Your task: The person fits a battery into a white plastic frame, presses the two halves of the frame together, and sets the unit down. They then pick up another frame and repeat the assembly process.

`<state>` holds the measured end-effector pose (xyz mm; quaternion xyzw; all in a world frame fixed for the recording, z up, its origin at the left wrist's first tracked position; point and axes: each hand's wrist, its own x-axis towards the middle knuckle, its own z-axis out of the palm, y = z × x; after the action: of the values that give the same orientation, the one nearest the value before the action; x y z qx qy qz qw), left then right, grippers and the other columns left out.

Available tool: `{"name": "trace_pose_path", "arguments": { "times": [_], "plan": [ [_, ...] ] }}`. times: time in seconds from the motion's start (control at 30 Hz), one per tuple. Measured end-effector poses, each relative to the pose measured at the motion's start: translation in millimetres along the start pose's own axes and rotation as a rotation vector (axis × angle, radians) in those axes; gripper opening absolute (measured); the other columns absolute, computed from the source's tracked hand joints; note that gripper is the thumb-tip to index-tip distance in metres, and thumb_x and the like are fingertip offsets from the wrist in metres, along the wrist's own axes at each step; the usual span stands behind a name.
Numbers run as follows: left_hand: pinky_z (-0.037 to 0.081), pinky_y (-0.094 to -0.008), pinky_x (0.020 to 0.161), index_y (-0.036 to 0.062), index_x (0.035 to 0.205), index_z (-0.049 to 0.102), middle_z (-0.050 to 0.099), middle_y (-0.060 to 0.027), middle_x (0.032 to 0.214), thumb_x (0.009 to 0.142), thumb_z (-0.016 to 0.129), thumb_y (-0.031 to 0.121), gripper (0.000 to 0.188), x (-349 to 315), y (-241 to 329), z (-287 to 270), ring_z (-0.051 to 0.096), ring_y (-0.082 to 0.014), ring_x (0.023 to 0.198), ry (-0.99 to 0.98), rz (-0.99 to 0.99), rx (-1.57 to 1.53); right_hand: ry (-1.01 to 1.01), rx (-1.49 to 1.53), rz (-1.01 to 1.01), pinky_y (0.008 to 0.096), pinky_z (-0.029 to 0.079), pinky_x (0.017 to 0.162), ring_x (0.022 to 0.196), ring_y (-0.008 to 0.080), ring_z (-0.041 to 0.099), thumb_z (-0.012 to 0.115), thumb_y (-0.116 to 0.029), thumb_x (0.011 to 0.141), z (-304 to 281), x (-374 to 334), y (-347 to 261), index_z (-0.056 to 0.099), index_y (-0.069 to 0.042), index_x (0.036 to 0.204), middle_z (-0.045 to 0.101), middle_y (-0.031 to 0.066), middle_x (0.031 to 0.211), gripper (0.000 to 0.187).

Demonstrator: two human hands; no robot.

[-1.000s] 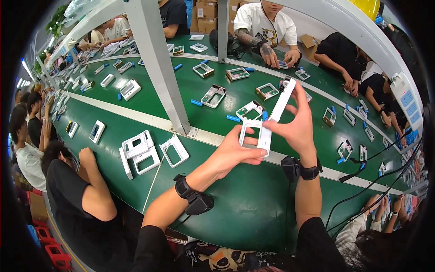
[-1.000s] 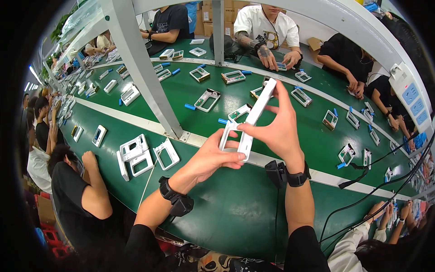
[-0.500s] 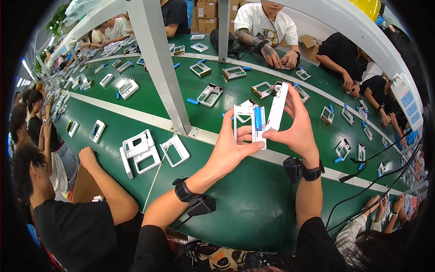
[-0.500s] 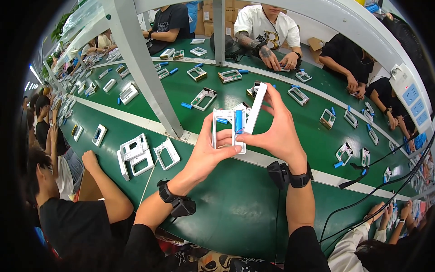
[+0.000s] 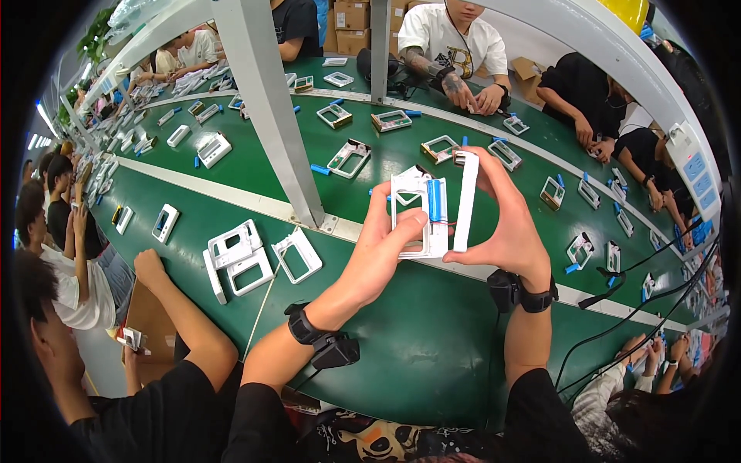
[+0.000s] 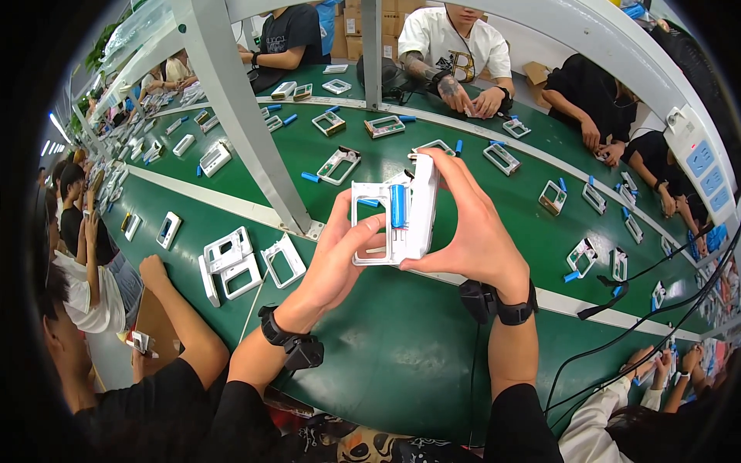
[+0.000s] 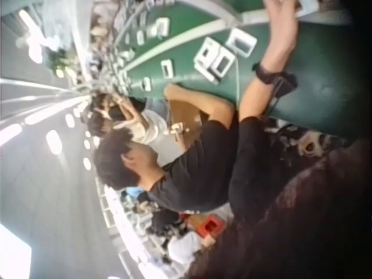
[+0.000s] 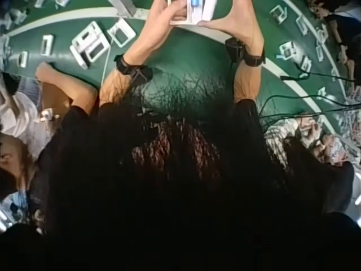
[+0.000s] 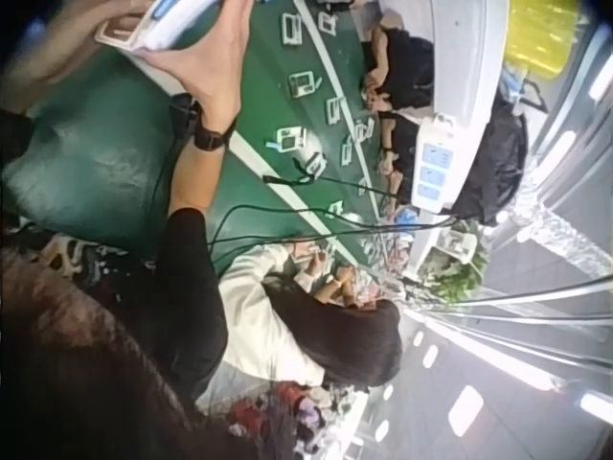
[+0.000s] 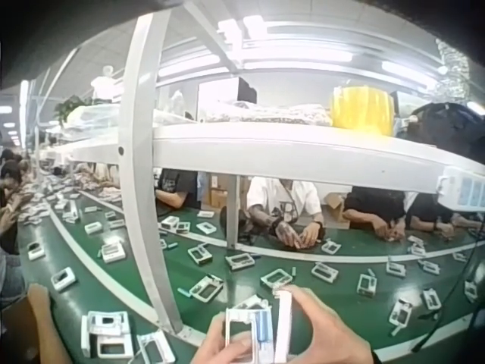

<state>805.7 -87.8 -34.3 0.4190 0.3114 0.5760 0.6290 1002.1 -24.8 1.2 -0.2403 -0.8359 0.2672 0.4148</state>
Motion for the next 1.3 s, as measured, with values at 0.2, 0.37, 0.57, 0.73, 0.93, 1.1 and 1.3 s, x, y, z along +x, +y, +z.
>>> {"name": "trace_pose_path", "arguments": {
  "times": [0.2, 0.37, 0.57, 0.73, 0.93, 1.1, 1.3],
  "plan": [
    [0.053, -0.0383, 0.090, 0.0108, 0.149, 0.018, 0.059, -0.0169, 0.126, 0.098, 0.054, 0.010, 0.063, 0, 3, 11, 0.062, -0.0224, 0.110, 0.000, 0.011, 0.046, -0.057, -0.079, -0.045, 0.0397, 0.038, 0.109, 0.126, 0.0288, 0.051, 0.094, -0.021, 0.046, -3, -4, -1, 0.040, -0.003, 0.144, 0.049, 0.0134, 0.138, 0.113],
    [0.055, -0.0344, 0.083, 0.0105, 0.147, 0.023, 0.061, -0.0181, 0.124, 0.093, 0.059, 0.001, 0.065, 4, -3, 13, 0.065, -0.0213, 0.104, 0.014, 0.032, 0.118, -0.131, -0.043, -0.049, 0.0387, 0.039, 0.106, 0.124, 0.0299, 0.052, 0.093, -0.025, 0.045, -2, -7, 1, 0.043, -0.005, 0.143, 0.050, 0.0136, 0.136, 0.111],
    [0.058, -0.0337, 0.080, 0.0078, 0.146, 0.024, 0.061, -0.0207, 0.122, 0.087, 0.062, -0.006, 0.072, 11, -13, 15, 0.068, -0.0230, 0.100, 0.016, 0.044, 0.122, -0.137, -0.020, -0.057, 0.0387, 0.042, 0.104, 0.122, 0.0291, 0.053, 0.093, -0.026, 0.044, -1, -10, 4, 0.043, -0.005, 0.142, 0.051, 0.0132, 0.134, 0.113],
    [0.058, -0.0350, 0.081, 0.0058, 0.145, 0.024, 0.062, -0.0213, 0.120, 0.086, 0.061, -0.006, 0.071, 12, -20, 15, 0.068, -0.0247, 0.100, 0.006, 0.047, 0.133, -0.112, -0.050, -0.076, 0.0395, 0.045, 0.099, 0.117, 0.0311, 0.056, 0.094, -0.026, 0.044, -4, -10, 7, 0.043, -0.005, 0.142, 0.053, 0.0143, 0.133, 0.113],
    [0.058, -0.0349, 0.081, 0.0050, 0.146, 0.023, 0.062, -0.0220, 0.119, 0.085, 0.061, -0.006, 0.072, 15, -23, 21, 0.069, -0.0265, 0.099, 0.016, 0.033, 0.115, -0.083, -0.011, -0.136, 0.0412, 0.047, 0.096, 0.115, 0.0362, 0.057, 0.094, -0.027, 0.044, -7, -12, 14, 0.042, -0.005, 0.142, 0.054, 0.0163, 0.132, 0.112],
    [0.057, -0.0346, 0.081, 0.0040, 0.146, 0.021, 0.062, -0.0221, 0.119, 0.085, 0.061, -0.006, 0.073, 17, -25, 24, 0.070, -0.0270, 0.098, 0.023, 0.028, 0.102, -0.094, -0.101, -0.185, 0.0420, 0.046, 0.096, 0.116, 0.0367, 0.056, 0.094, -0.027, 0.044, -12, -12, 15, 0.042, -0.005, 0.141, 0.055, 0.0157, 0.132, 0.112],
    [0.057, -0.0345, 0.080, 0.0036, 0.147, 0.021, 0.062, -0.0224, 0.120, 0.083, 0.063, -0.008, 0.077, 18, -27, 28, 0.070, -0.0270, 0.098, 0.035, -0.003, 0.118, -0.110, -0.167, -0.137, 0.0429, 0.044, 0.097, 0.116, 0.0364, 0.057, 0.093, -0.029, 0.044, -17, -15, 16, 0.042, -0.006, 0.141, 0.055, 0.0150, 0.131, 0.112]
  ]
}}
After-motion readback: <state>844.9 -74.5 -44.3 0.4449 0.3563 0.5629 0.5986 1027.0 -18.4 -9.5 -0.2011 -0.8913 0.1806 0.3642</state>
